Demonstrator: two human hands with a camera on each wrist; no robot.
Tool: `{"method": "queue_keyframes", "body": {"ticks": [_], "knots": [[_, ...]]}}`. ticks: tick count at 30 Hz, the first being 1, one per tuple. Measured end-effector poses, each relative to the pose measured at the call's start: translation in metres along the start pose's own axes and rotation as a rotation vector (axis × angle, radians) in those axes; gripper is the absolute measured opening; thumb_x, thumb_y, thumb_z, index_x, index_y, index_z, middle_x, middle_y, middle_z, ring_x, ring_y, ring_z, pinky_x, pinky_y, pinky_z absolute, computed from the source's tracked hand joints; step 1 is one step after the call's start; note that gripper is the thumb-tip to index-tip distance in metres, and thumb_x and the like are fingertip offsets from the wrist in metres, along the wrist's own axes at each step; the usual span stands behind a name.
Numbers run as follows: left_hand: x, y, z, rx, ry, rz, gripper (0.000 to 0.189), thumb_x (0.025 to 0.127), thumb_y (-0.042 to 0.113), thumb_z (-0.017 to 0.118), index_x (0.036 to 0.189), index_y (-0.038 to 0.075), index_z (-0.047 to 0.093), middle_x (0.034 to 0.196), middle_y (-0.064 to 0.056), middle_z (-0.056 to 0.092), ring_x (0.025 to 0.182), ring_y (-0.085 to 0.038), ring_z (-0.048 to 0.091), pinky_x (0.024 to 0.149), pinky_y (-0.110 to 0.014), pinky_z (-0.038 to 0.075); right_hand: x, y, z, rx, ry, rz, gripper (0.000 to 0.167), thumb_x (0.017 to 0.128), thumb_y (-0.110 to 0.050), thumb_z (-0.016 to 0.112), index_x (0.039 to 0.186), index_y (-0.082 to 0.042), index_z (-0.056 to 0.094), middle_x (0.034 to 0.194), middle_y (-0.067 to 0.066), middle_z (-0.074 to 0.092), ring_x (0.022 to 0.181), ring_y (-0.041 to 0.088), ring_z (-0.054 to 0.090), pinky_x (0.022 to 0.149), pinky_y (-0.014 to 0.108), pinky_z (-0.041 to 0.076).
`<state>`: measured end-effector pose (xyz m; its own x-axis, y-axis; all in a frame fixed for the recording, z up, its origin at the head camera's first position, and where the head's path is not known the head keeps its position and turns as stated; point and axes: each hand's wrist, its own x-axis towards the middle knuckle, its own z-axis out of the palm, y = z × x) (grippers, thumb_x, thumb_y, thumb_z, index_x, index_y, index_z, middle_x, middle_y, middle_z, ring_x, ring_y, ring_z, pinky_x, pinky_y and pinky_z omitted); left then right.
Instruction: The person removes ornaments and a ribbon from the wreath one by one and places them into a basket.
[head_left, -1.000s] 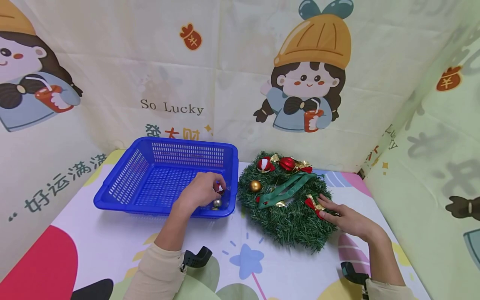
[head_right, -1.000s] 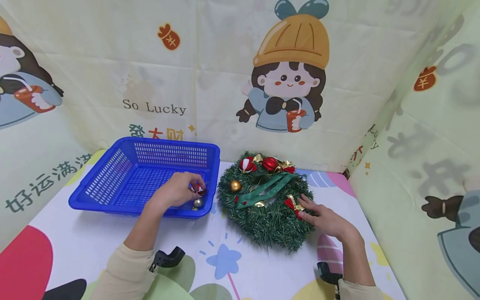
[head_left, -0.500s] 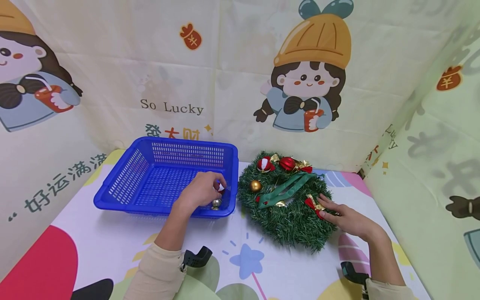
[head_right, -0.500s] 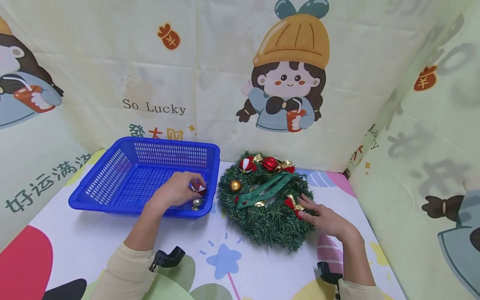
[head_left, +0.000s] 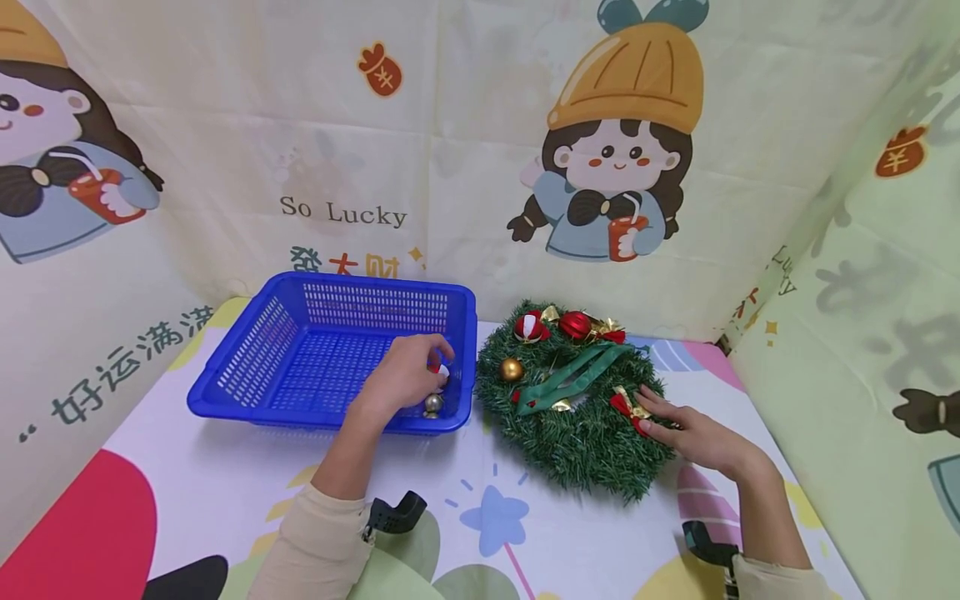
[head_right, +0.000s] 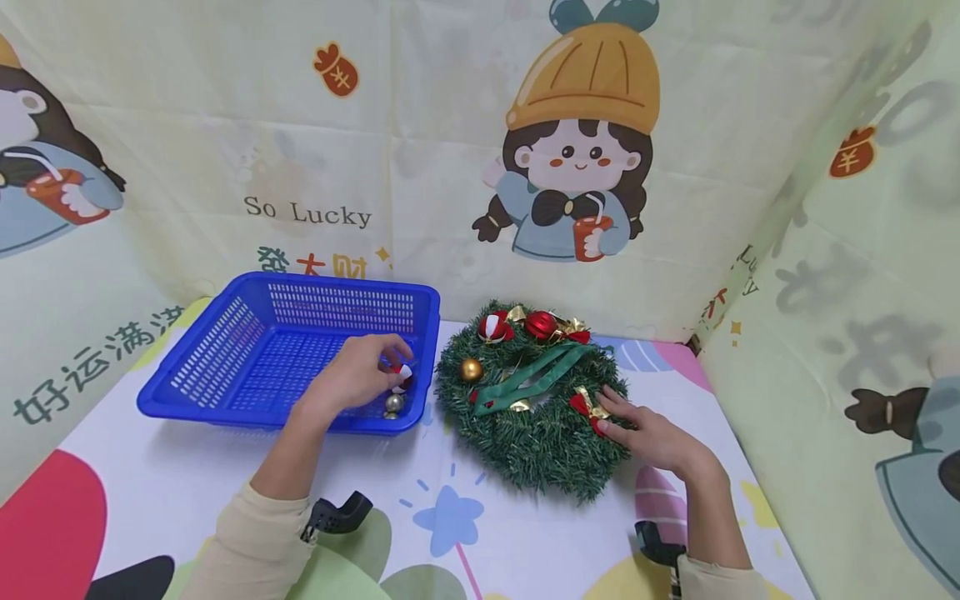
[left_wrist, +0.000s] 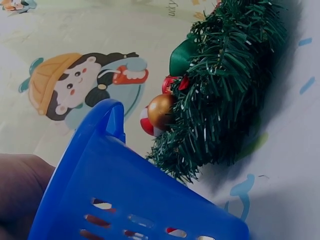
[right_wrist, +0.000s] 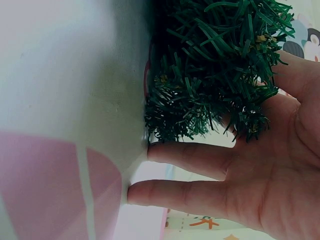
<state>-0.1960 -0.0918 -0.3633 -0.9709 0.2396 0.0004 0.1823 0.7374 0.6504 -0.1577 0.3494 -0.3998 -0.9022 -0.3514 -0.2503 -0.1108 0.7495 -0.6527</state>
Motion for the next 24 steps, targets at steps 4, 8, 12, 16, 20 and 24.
{"method": "queue_keyframes", "body": {"ticks": [4, 8, 12, 16, 20, 24], "knots": [[0.002, 0.002, 0.001, -0.04, 0.028, 0.005, 0.025, 0.095, 0.007, 0.072, 0.12, 0.01, 0.072, 0.116, -0.016, 0.074, 0.105, -0.03, 0.069, 0.089, -0.046, 0.059, 0.0, -0.001, -0.001, -0.003, -0.001, 0.002, 0.067, 0.107, -0.039, 0.056, 0.161, -0.005, 0.036, 0.173, 0.021, 0.012, 0.152, 0.061, 0.008, 0.113, 0.08, 0.021], [0.003, 0.004, 0.001, -0.065, 0.059, 0.015, 0.028, 0.095, 0.009, 0.073, 0.123, 0.01, 0.071, 0.12, -0.016, 0.073, 0.109, -0.03, 0.069, 0.092, -0.046, 0.059, 0.001, -0.002, -0.002, -0.01, -0.001, 0.011, 0.067, 0.107, -0.039, 0.056, 0.162, -0.006, 0.035, 0.173, 0.021, 0.012, 0.152, 0.061, 0.008, 0.113, 0.08, 0.02], [0.004, 0.006, 0.002, -0.073, 0.096, 0.035, 0.03, 0.095, 0.01, 0.074, 0.124, 0.011, 0.071, 0.124, -0.014, 0.07, 0.112, -0.031, 0.067, 0.095, -0.047, 0.058, 0.001, -0.002, -0.002, -0.013, 0.001, 0.016, 0.067, 0.107, -0.04, 0.056, 0.162, -0.007, 0.035, 0.173, 0.02, 0.012, 0.153, 0.061, 0.008, 0.113, 0.081, 0.02], [0.007, 0.009, 0.004, -0.109, 0.131, 0.058, 0.032, 0.093, 0.011, 0.076, 0.125, 0.012, 0.071, 0.126, -0.015, 0.068, 0.114, -0.032, 0.066, 0.097, -0.047, 0.056, 0.001, -0.002, -0.001, -0.003, -0.002, 0.022, 0.068, 0.107, -0.039, 0.056, 0.162, -0.007, 0.034, 0.173, 0.02, 0.01, 0.153, 0.061, 0.006, 0.113, 0.081, 0.018], [0.008, 0.014, 0.006, -0.165, 0.152, 0.075, 0.036, 0.093, 0.009, 0.077, 0.128, 0.012, 0.07, 0.126, -0.013, 0.067, 0.115, -0.03, 0.067, 0.097, -0.046, 0.057, 0.0, -0.002, 0.0, 0.0, -0.002, 0.023, 0.068, 0.107, -0.039, 0.056, 0.162, -0.007, 0.034, 0.173, 0.021, 0.01, 0.153, 0.061, 0.006, 0.114, 0.081, 0.017], [0.008, 0.02, 0.008, -0.208, 0.158, 0.099, 0.038, 0.093, 0.008, 0.077, 0.129, 0.013, 0.069, 0.127, -0.013, 0.066, 0.115, -0.031, 0.067, 0.097, -0.045, 0.058, 0.0, -0.001, 0.0, -0.003, 0.0, 0.02, 0.068, 0.107, -0.039, 0.056, 0.162, -0.007, 0.035, 0.173, 0.021, 0.011, 0.153, 0.061, 0.007, 0.113, 0.081, 0.018]]}}
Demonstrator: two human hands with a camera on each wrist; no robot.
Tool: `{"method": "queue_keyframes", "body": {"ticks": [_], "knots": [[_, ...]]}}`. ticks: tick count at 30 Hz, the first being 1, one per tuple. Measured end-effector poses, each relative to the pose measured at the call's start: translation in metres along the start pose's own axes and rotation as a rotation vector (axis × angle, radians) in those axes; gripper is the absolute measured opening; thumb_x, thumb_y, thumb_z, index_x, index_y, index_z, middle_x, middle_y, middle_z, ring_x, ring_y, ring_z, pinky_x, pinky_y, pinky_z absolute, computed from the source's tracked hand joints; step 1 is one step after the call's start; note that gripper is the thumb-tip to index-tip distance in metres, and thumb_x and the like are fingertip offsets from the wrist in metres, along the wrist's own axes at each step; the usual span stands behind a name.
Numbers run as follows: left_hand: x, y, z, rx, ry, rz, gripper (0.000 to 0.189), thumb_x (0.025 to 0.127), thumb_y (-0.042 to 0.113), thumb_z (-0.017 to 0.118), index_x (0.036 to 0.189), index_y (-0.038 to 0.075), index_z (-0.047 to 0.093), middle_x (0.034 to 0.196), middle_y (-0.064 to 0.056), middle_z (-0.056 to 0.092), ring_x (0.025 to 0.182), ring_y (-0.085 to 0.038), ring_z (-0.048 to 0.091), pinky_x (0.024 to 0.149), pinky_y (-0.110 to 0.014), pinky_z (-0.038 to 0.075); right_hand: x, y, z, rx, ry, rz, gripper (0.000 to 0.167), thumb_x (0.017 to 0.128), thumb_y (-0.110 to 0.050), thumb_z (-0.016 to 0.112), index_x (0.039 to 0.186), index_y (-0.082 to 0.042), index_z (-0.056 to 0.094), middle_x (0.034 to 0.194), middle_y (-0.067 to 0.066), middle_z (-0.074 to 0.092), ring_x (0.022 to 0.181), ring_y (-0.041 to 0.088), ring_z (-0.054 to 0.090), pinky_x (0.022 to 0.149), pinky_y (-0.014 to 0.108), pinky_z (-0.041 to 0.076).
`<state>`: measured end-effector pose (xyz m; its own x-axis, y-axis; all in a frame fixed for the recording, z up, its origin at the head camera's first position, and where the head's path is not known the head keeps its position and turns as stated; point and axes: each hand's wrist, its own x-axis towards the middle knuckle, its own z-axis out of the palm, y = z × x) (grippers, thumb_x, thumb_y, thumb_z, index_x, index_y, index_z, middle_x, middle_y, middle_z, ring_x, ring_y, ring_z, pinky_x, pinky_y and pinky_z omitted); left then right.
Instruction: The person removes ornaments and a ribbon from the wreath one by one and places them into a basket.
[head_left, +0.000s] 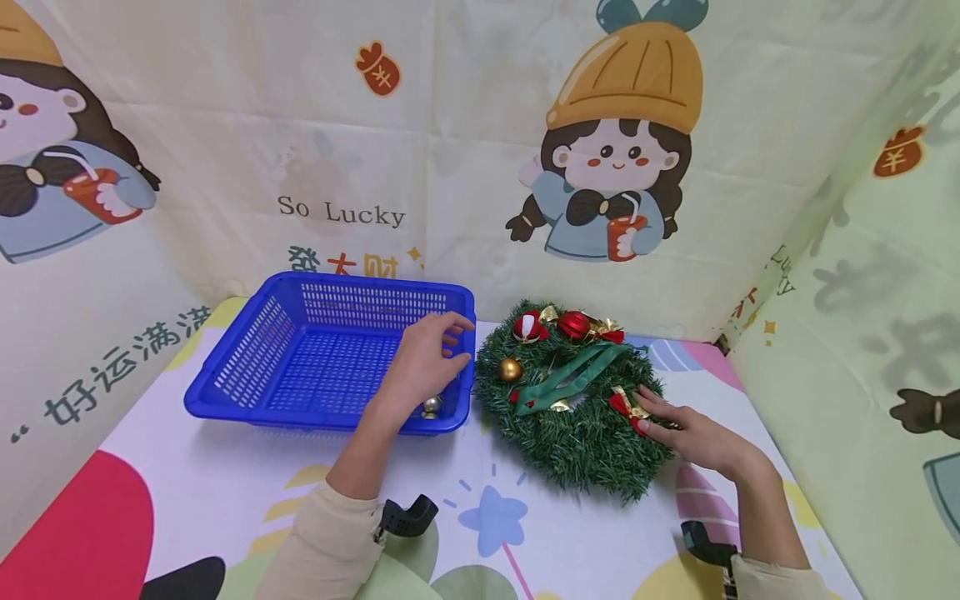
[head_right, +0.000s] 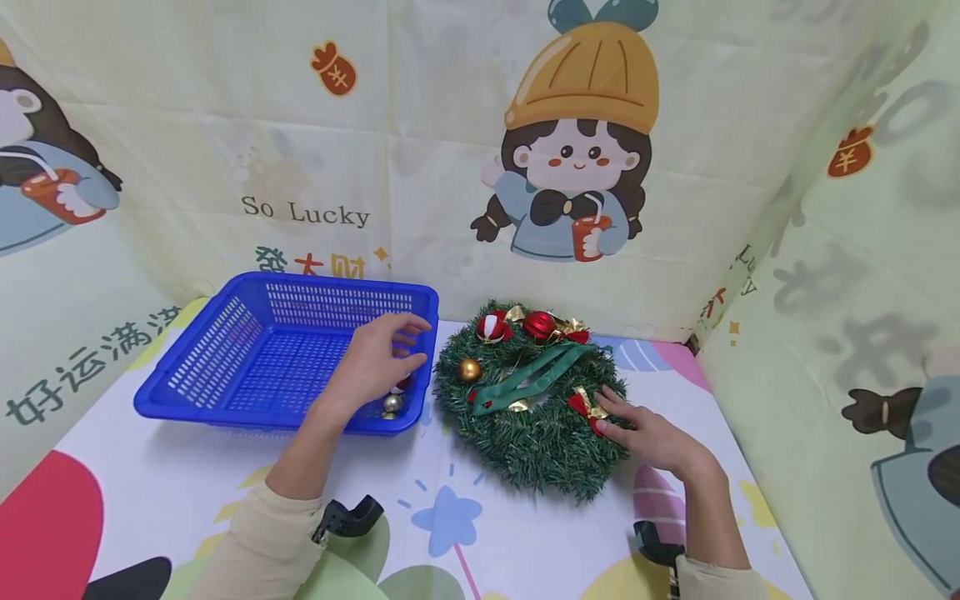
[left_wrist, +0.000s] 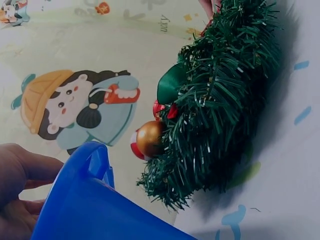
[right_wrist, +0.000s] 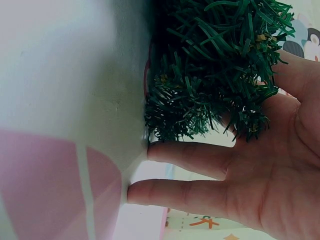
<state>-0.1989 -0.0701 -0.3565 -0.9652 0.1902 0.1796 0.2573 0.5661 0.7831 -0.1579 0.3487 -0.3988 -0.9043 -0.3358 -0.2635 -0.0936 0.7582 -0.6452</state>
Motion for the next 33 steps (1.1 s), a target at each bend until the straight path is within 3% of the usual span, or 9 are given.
{"method": "queue_keyframes", "body": {"ticks": [10, 19, 28, 33], "knots": [[0.007, 0.009, 0.007, -0.036, -0.016, 0.058, 0.039, 0.092, 0.007, 0.077, 0.129, 0.016, 0.069, 0.122, -0.009, 0.066, 0.114, -0.029, 0.068, 0.096, -0.043, 0.059, 0.001, 0.001, 0.0, -0.003, 0.0, 0.002, 0.068, 0.107, -0.04, 0.056, 0.162, -0.009, 0.034, 0.174, 0.02, 0.011, 0.153, 0.061, 0.008, 0.114, 0.08, 0.021], [0.013, 0.023, 0.024, -0.07, -0.112, 0.09, 0.041, 0.092, 0.003, 0.076, 0.131, 0.012, 0.068, 0.134, -0.015, 0.064, 0.12, -0.036, 0.066, 0.098, -0.046, 0.058, 0.001, 0.002, -0.001, -0.003, 0.004, 0.006, 0.067, 0.107, -0.04, 0.057, 0.162, -0.008, 0.035, 0.174, 0.02, 0.011, 0.153, 0.06, 0.008, 0.114, 0.08, 0.019], [0.013, 0.027, 0.039, -0.015, -0.169, 0.115, 0.041, 0.093, 0.001, 0.074, 0.132, 0.014, 0.068, 0.139, -0.013, 0.064, 0.125, -0.034, 0.063, 0.096, -0.046, 0.058, -0.001, 0.001, 0.0, -0.004, 0.007, 0.004, 0.067, 0.107, -0.04, 0.056, 0.162, -0.008, 0.035, 0.173, 0.02, 0.012, 0.153, 0.06, 0.009, 0.114, 0.079, 0.02], [0.012, 0.027, 0.044, 0.073, -0.189, 0.15, 0.043, 0.093, 0.002, 0.074, 0.134, 0.011, 0.067, 0.138, -0.013, 0.065, 0.129, -0.033, 0.061, 0.102, -0.047, 0.055, -0.001, 0.0, 0.0, -0.006, 0.005, 0.007, 0.067, 0.107, -0.039, 0.056, 0.162, -0.009, 0.035, 0.174, 0.02, 0.011, 0.153, 0.06, 0.008, 0.114, 0.079, 0.02]]}}
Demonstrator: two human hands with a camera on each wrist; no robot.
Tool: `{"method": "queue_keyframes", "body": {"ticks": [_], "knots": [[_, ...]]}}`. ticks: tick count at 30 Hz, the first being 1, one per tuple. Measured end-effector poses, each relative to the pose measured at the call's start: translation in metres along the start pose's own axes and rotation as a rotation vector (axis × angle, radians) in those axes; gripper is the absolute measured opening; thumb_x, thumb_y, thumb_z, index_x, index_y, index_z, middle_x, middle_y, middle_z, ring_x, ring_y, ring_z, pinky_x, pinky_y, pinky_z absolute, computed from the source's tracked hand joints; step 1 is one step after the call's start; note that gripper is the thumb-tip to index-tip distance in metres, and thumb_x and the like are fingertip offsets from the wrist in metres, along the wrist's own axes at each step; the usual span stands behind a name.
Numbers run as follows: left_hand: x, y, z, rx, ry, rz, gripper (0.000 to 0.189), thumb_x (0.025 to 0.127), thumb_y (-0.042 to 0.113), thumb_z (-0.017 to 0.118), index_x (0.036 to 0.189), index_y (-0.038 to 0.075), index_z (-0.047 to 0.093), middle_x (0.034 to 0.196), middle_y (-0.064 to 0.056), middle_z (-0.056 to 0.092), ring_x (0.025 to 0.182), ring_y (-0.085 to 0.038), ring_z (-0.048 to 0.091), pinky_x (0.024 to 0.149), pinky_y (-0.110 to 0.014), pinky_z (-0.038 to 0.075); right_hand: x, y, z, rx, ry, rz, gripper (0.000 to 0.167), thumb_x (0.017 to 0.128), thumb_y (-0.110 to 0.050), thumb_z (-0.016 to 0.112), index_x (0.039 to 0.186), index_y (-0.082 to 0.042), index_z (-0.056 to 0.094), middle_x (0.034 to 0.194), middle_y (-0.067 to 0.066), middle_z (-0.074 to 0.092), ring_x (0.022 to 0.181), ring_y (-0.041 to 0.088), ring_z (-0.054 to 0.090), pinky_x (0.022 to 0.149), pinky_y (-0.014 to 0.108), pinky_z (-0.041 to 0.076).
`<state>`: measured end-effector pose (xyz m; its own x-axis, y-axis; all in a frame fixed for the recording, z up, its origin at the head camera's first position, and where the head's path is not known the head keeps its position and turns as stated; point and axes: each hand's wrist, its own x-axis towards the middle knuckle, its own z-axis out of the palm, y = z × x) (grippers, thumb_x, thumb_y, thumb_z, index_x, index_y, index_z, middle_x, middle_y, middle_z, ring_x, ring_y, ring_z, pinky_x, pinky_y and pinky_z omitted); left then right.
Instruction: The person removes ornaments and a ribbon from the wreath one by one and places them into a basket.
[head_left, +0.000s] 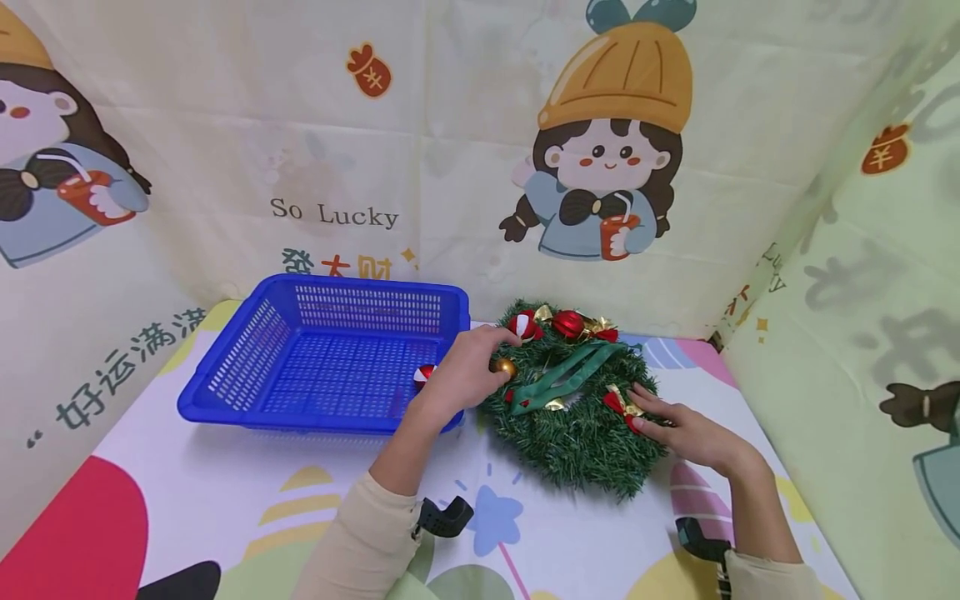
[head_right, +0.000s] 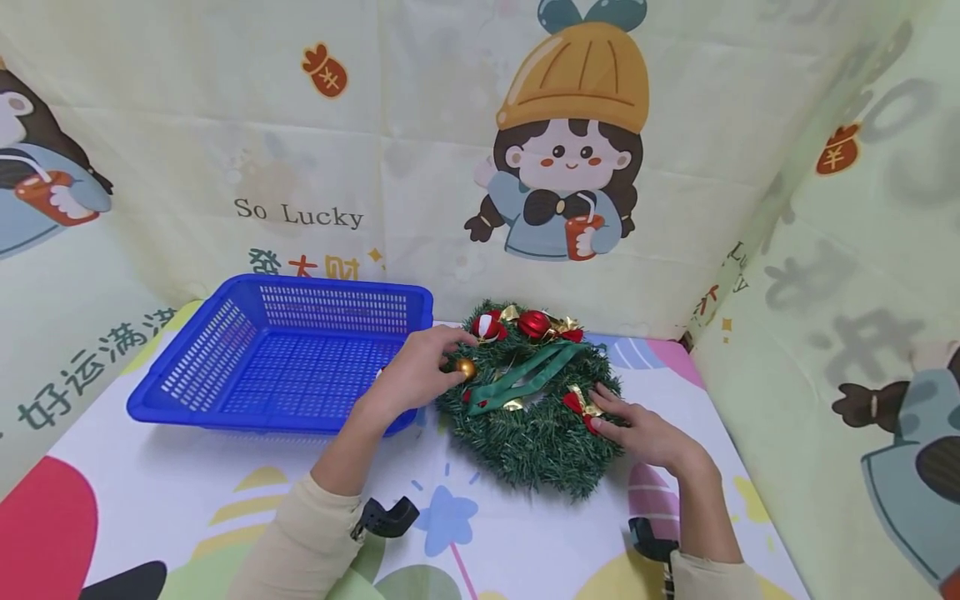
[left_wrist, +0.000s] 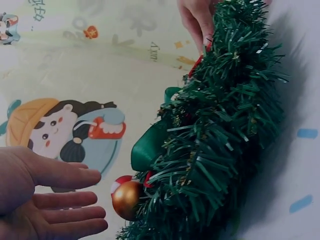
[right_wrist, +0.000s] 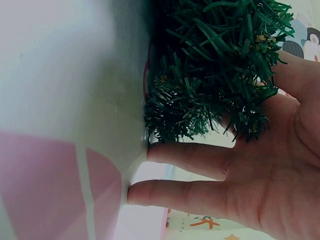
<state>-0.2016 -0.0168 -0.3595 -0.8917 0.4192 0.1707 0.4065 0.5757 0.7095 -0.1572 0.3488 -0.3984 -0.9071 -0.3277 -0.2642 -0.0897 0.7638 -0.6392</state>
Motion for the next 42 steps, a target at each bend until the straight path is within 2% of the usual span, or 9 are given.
{"method": "queue_keyframes", "body": {"ticks": [2, 5, 7, 8, 12, 15, 26, 36, 42], "knots": [[0.001, 0.0, 0.002, 0.03, -0.009, 0.008, 0.044, 0.093, 0.001, 0.074, 0.135, 0.01, 0.066, 0.138, -0.014, 0.065, 0.122, -0.033, 0.063, 0.1, -0.045, 0.055, 0.0, 0.0, 0.0, -0.002, 0.001, 0.001, 0.067, 0.107, -0.04, 0.056, 0.162, -0.009, 0.035, 0.174, 0.02, 0.012, 0.153, 0.06, 0.009, 0.114, 0.08, 0.02], [0.002, 0.001, 0.004, 0.048, -0.023, 0.01, 0.046, 0.092, -0.001, 0.074, 0.136, 0.009, 0.066, 0.137, -0.014, 0.064, 0.104, -0.031, 0.064, 0.089, -0.042, 0.056, 0.001, -0.001, 0.0, -0.002, 0.002, -0.003, 0.067, 0.107, -0.04, 0.056, 0.162, -0.008, 0.035, 0.174, 0.02, 0.012, 0.153, 0.06, 0.009, 0.114, 0.08, 0.02], [0.002, 0.002, 0.006, 0.055, -0.036, 0.009, 0.046, 0.092, -0.003, 0.073, 0.136, 0.009, 0.066, 0.137, -0.014, 0.064, 0.102, -0.03, 0.063, 0.085, -0.04, 0.055, 0.001, -0.001, 0.0, 0.001, 0.0, -0.008, 0.067, 0.107, -0.04, 0.056, 0.162, -0.008, 0.035, 0.174, 0.02, 0.011, 0.153, 0.06, 0.008, 0.115, 0.079, 0.02], [0.003, 0.002, 0.007, 0.058, -0.042, 0.009, 0.047, 0.091, -0.003, 0.073, 0.136, 0.008, 0.066, 0.137, -0.014, 0.063, 0.102, -0.03, 0.063, 0.085, -0.04, 0.055, 0.001, -0.001, 0.0, 0.001, 0.0, -0.01, 0.067, 0.107, -0.04, 0.056, 0.162, -0.008, 0.035, 0.174, 0.02, 0.012, 0.153, 0.06, 0.009, 0.115, 0.079, 0.02], [0.004, 0.003, 0.011, 0.077, -0.068, -0.004, 0.045, 0.092, -0.002, 0.072, 0.136, 0.009, 0.065, 0.139, -0.015, 0.062, 0.127, -0.032, 0.059, 0.099, -0.044, 0.054, 0.001, -0.001, 0.0, 0.005, 0.001, -0.016, 0.066, 0.107, -0.039, 0.056, 0.162, -0.007, 0.035, 0.173, 0.02, 0.012, 0.153, 0.06, 0.008, 0.115, 0.079, 0.02], [0.005, 0.003, 0.014, 0.089, -0.079, -0.019, 0.045, 0.093, -0.002, 0.072, 0.136, 0.01, 0.065, 0.14, -0.015, 0.061, 0.129, -0.033, 0.058, 0.101, -0.046, 0.053, 0.001, -0.001, 0.0, 0.004, 0.001, -0.016, 0.067, 0.107, -0.039, 0.056, 0.162, -0.008, 0.035, 0.173, 0.02, 0.012, 0.153, 0.06, 0.008, 0.115, 0.079, 0.02], [0.008, 0.005, 0.02, 0.116, -0.083, -0.053, 0.05, 0.09, -0.008, 0.071, 0.136, 0.01, 0.066, 0.138, -0.016, 0.062, 0.131, -0.038, 0.056, 0.099, -0.047, 0.053, -0.001, -0.001, -0.002, 0.011, 0.0, -0.011, 0.067, 0.108, -0.039, 0.055, 0.163, -0.008, 0.034, 0.174, 0.02, 0.01, 0.153, 0.06, 0.007, 0.114, 0.08, 0.018], [0.007, 0.003, 0.025, 0.2, -0.065, -0.028, 0.053, 0.086, -0.018, 0.064, 0.129, 0.012, 0.071, 0.124, -0.013, 0.064, 0.12, -0.034, 0.06, 0.095, -0.042, 0.056, 0.0, -0.001, 0.0, -0.002, 0.002, -0.009, 0.066, 0.108, -0.038, 0.055, 0.162, -0.008, 0.035, 0.173, 0.02, 0.011, 0.153, 0.06, 0.008, 0.114, 0.079, 0.019], [0.008, 0.002, 0.027, 0.231, -0.032, -0.004, 0.048, 0.084, -0.019, 0.068, 0.121, 0.01, 0.074, 0.115, -0.011, 0.067, 0.116, -0.033, 0.063, 0.093, -0.04, 0.057, -0.001, -0.001, 0.0, 0.001, -0.002, -0.004, 0.066, 0.108, -0.038, 0.055, 0.163, -0.009, 0.034, 0.173, 0.021, 0.01, 0.153, 0.06, 0.007, 0.114, 0.08, 0.018]]}}
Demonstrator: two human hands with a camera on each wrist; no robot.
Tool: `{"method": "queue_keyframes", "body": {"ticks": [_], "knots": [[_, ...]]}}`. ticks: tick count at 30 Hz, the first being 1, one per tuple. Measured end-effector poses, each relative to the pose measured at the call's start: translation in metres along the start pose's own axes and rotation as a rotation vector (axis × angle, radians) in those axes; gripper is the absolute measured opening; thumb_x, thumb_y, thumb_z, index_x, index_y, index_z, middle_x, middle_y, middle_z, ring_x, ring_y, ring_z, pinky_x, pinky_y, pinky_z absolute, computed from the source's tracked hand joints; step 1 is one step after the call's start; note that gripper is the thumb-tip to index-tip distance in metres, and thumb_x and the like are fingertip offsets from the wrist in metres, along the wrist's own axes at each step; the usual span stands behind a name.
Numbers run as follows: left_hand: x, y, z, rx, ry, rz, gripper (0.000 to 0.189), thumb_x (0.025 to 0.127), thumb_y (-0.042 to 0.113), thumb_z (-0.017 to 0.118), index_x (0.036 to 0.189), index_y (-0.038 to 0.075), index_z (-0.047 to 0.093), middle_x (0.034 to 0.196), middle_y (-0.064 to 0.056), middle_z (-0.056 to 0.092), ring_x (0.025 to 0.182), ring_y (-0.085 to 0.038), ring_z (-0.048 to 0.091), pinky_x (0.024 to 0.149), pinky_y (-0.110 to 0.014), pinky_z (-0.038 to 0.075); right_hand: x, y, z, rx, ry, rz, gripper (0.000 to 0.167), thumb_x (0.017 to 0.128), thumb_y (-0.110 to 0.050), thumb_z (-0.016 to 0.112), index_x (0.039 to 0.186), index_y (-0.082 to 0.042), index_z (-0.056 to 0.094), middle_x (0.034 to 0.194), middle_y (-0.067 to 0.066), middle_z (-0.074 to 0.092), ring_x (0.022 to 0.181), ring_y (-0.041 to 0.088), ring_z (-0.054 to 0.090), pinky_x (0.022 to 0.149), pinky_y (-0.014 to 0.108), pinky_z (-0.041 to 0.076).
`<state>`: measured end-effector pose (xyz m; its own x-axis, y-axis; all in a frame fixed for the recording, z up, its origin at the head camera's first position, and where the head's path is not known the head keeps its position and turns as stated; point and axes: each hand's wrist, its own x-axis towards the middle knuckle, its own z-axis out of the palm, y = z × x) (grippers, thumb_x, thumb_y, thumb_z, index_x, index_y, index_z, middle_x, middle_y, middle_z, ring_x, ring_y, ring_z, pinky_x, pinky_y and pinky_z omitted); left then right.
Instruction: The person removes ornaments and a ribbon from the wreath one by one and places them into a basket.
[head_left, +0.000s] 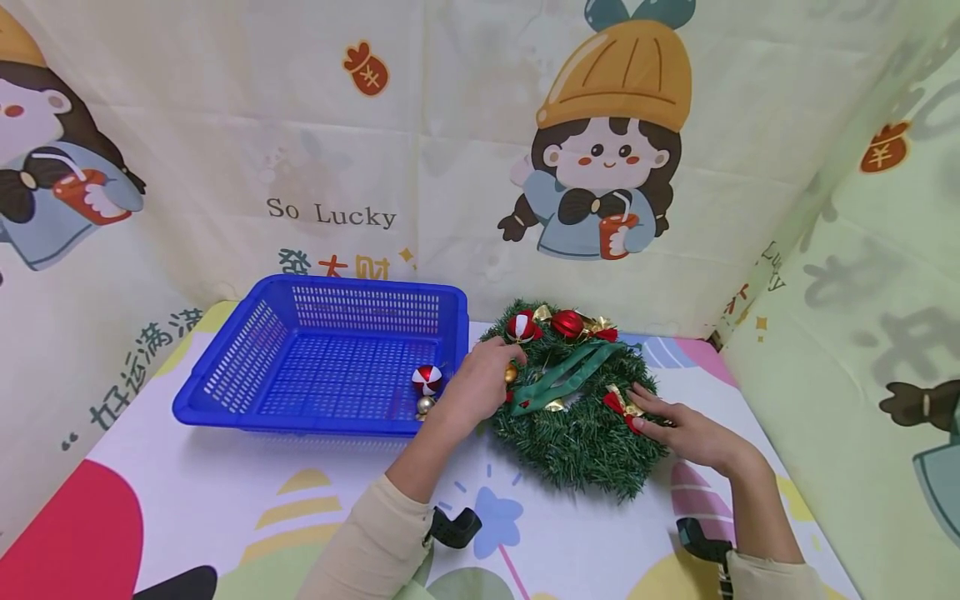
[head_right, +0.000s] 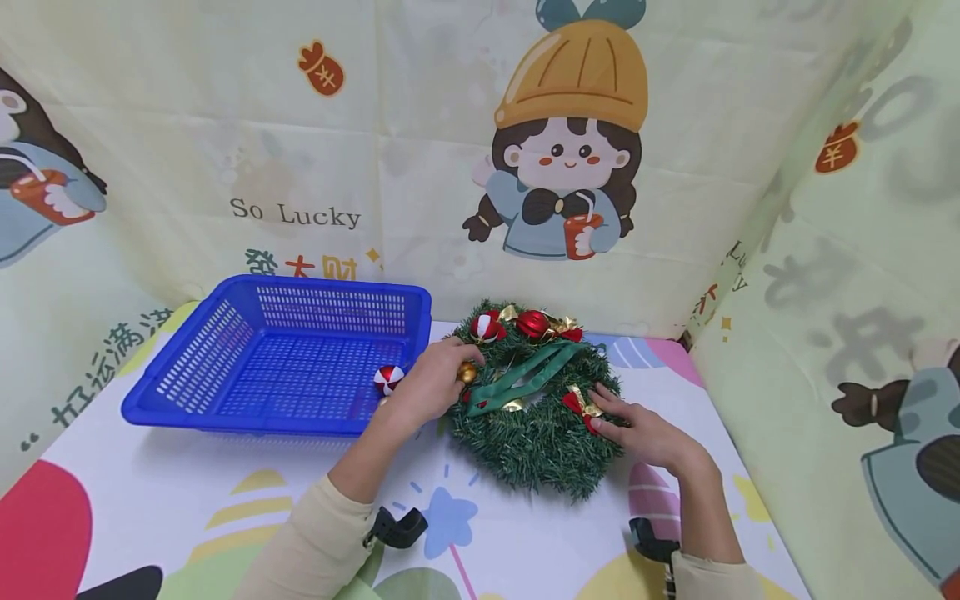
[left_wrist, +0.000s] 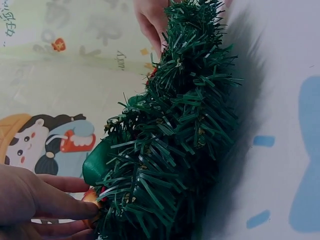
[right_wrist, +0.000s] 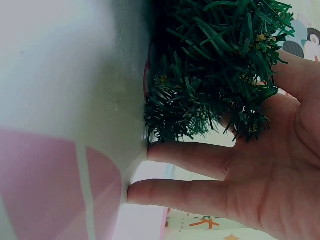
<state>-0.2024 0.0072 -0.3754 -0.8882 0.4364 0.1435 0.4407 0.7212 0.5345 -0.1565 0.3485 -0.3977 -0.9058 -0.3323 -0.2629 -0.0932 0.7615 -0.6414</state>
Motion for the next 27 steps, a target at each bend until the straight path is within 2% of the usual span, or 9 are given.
{"method": "queue_keyframes", "body": {"ticks": [7, 14, 21, 27], "knots": [[-0.001, 0.0, -0.001, 0.002, 0.028, 0.036, 0.038, 0.085, -0.018, 0.069, 0.114, 0.006, 0.077, 0.11, -0.011, 0.069, 0.111, -0.031, 0.065, 0.095, -0.039, 0.058, 0.0, 0.001, 0.0, -0.005, 0.006, 0.0, 0.067, 0.107, -0.04, 0.056, 0.162, -0.008, 0.036, 0.173, 0.02, 0.013, 0.153, 0.06, 0.009, 0.114, 0.08, 0.019], [-0.002, -0.001, -0.003, -0.01, 0.034, 0.025, 0.03, 0.087, -0.012, 0.073, 0.111, 0.006, 0.078, 0.108, -0.009, 0.068, 0.109, -0.03, 0.065, 0.098, -0.042, 0.057, 0.0, 0.003, 0.001, -0.006, 0.01, -0.004, 0.067, 0.107, -0.04, 0.056, 0.162, -0.007, 0.036, 0.173, 0.021, 0.013, 0.153, 0.06, 0.009, 0.114, 0.08, 0.019], [-0.003, 0.0, -0.008, -0.008, 0.041, 0.037, 0.028, 0.086, -0.01, 0.073, 0.109, 0.006, 0.078, 0.107, -0.009, 0.068, 0.105, -0.029, 0.066, 0.097, -0.041, 0.057, 0.001, 0.003, 0.0, -0.004, 0.006, -0.005, 0.067, 0.107, -0.04, 0.056, 0.162, -0.007, 0.036, 0.173, 0.021, 0.013, 0.153, 0.06, 0.009, 0.114, 0.08, 0.019], [-0.005, -0.001, -0.012, -0.056, 0.035, 0.027, 0.026, 0.088, -0.008, 0.073, 0.11, 0.005, 0.078, 0.109, -0.01, 0.069, 0.106, -0.029, 0.065, 0.096, -0.042, 0.057, 0.001, 0.003, 0.0, -0.01, 0.008, -0.008, 0.067, 0.107, -0.04, 0.056, 0.162, -0.007, 0.036, 0.173, 0.02, 0.014, 0.153, 0.06, 0.01, 0.114, 0.08, 0.02]]}}
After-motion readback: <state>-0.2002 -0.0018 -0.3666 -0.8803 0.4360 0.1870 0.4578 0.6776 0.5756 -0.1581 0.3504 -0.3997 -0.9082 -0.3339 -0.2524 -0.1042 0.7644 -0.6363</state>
